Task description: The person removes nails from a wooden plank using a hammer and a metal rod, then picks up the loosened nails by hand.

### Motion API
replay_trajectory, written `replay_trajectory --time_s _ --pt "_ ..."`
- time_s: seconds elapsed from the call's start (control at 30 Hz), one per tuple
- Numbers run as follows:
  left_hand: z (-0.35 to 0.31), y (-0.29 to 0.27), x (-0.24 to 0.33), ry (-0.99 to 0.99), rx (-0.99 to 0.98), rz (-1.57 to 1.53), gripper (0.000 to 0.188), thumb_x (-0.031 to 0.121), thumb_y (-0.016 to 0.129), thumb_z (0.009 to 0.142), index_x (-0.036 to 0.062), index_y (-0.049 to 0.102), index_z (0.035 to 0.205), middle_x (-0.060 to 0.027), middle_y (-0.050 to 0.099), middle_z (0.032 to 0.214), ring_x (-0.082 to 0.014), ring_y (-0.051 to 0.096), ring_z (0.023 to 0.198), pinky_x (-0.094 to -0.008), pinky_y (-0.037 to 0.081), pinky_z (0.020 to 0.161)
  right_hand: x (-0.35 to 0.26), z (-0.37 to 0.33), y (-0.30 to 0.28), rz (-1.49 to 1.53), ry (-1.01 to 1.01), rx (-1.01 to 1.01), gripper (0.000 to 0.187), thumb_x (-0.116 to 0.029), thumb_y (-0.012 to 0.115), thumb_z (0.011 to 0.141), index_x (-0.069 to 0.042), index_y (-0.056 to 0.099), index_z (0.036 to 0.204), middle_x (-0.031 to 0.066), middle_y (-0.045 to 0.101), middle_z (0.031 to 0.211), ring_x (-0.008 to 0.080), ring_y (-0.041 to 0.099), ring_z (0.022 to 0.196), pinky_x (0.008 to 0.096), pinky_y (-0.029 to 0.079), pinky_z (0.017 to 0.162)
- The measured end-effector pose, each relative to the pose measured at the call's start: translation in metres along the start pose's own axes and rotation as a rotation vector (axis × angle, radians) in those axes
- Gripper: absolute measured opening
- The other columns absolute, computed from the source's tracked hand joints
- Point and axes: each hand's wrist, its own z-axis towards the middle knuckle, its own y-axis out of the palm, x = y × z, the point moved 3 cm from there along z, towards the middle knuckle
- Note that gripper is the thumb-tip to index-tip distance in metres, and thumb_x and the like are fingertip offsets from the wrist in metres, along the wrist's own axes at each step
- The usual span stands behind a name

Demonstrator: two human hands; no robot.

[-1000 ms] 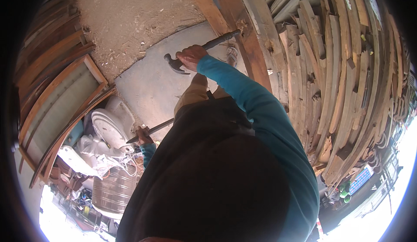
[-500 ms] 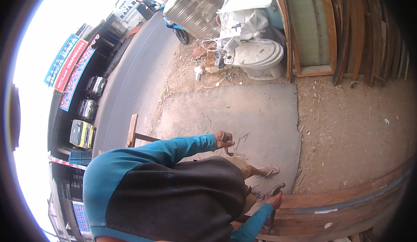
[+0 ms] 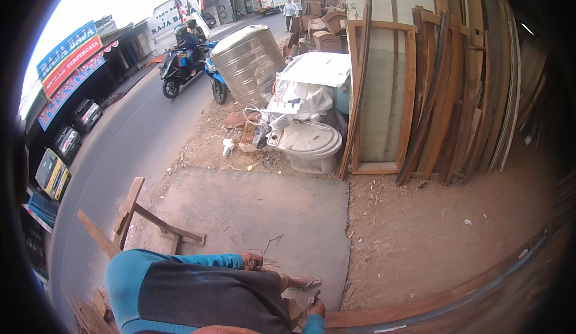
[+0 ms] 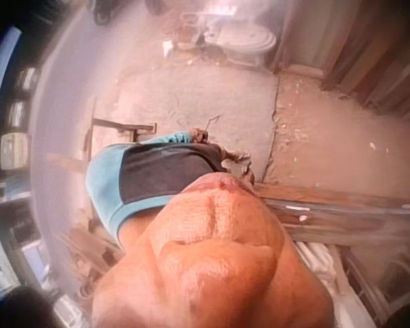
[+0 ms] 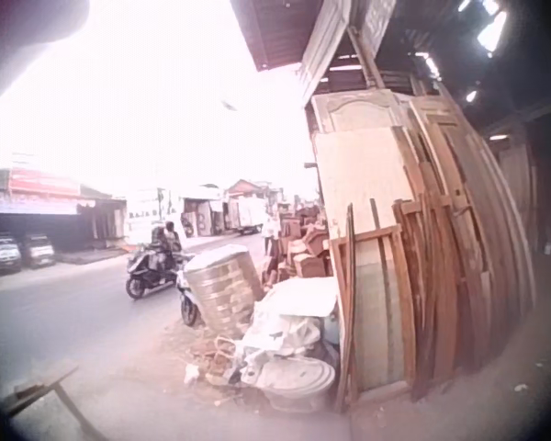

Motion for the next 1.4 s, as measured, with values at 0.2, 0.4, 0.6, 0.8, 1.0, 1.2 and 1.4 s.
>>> replay_trajectory --time_s 0.2,0.4,0.6,0.8,1.0,1.2,1.4 --pt "0.008 0.015 0.008 -0.013 -0.101 0.106 0.033 0.041 0.081 0.084 0.0138 0.064 0.078 -0.0019 0.063 0.068 -0.0133 0.056 0.063 -0.0321 0.046 0.057 0.037 -0.05 -0.054 0.141 0.164 0.684 0.019 -0.017 0.072 0.085 -0.006 0.066 0.099 0.0209 0.072 0.099 0.0415 0.069 0.095 0.0494 0.054 0.08" --pt "0.019 0.029 0.019 -0.064 -0.112 0.137 0.033 0.042 0.083 0.081 0.0123 0.067 0.083 -0.003 0.066 0.074 -0.0158 0.059 0.068 -0.0336 0.048 0.062 0.038 -0.074 -0.082 0.319 0.149 0.639 0.02 -0.018 0.071 0.085 -0.003 0.065 0.098 0.0236 0.07 0.1 0.0448 0.067 0.095 0.0507 0.053 0.081" --pt "0.017 0.035 0.022 -0.103 -0.216 0.126 0.033 0.04 0.084 0.081 0.0112 0.067 0.084 -0.002 0.067 0.075 -0.0148 0.061 0.071 -0.0332 0.049 0.063 -0.015 -0.039 0.007 -0.014 -0.111 0.013 0.029 -0.032 0.06 0.091 -0.006 0.066 0.101 0.0236 0.069 0.105 0.0456 0.065 0.101 0.0534 0.051 0.088" --pt "0.066 0.033 0.034 -0.03 -0.301 0.131 0.033 0.037 0.084 0.082 0.0108 0.065 0.08 -0.0012 0.065 0.072 -0.013 0.059 0.068 -0.0325 0.048 0.061 -0.014 -0.03 0.06 -0.096 0.078 0.058 0.021 -0.03 0.059 0.091 -0.011 0.063 0.099 0.0163 0.072 0.1 0.0402 0.068 0.097 0.0534 0.051 0.082" --pt "0.107 0.028 0.043 -0.051 -0.283 0.555 0.028 0.032 0.08 0.086 0.0088 0.065 0.081 -0.0039 0.064 0.069 -0.0139 0.059 0.064 -0.0336 0.05 0.06 -0.023 -0.101 -0.048 0.02 0.17 0.786 0.021 -0.021 0.072 0.077 -0.015 0.06 0.092 0.0071 0.067 0.081 0.0333 0.067 0.084 0.0495 0.045 0.068" --pt "0.173 0.078 -0.004 0.024 -0.534 0.163 0.03 0.027 0.072 0.092 0.0078 0.057 0.075 -0.0034 0.059 0.061 -0.013 0.051 0.055 -0.0344 0.044 0.054 -0.015 -0.122 -0.01 -0.02 0.153 0.787 0.016 -0.023 0.064 0.083 -0.016 0.06 0.098 0.0055 0.062 0.086 0.0287 0.062 0.088 0.0443 0.042 0.085" --pt "0.192 0.127 0.04 0.11 -0.693 0.489 0.037 0.027 0.072 0.093 0.0082 0.053 0.068 -0.0028 0.055 0.057 -0.0122 0.046 0.053 -0.0342 0.04 0.051 -0.034 -0.131 0.062 -0.162 0.269 0.661 0.006 -0.028 0.065 0.081 -0.024 0.063 0.085 -0.0003 0.063 0.083 0.0223 0.064 0.089 0.0432 0.042 0.086"
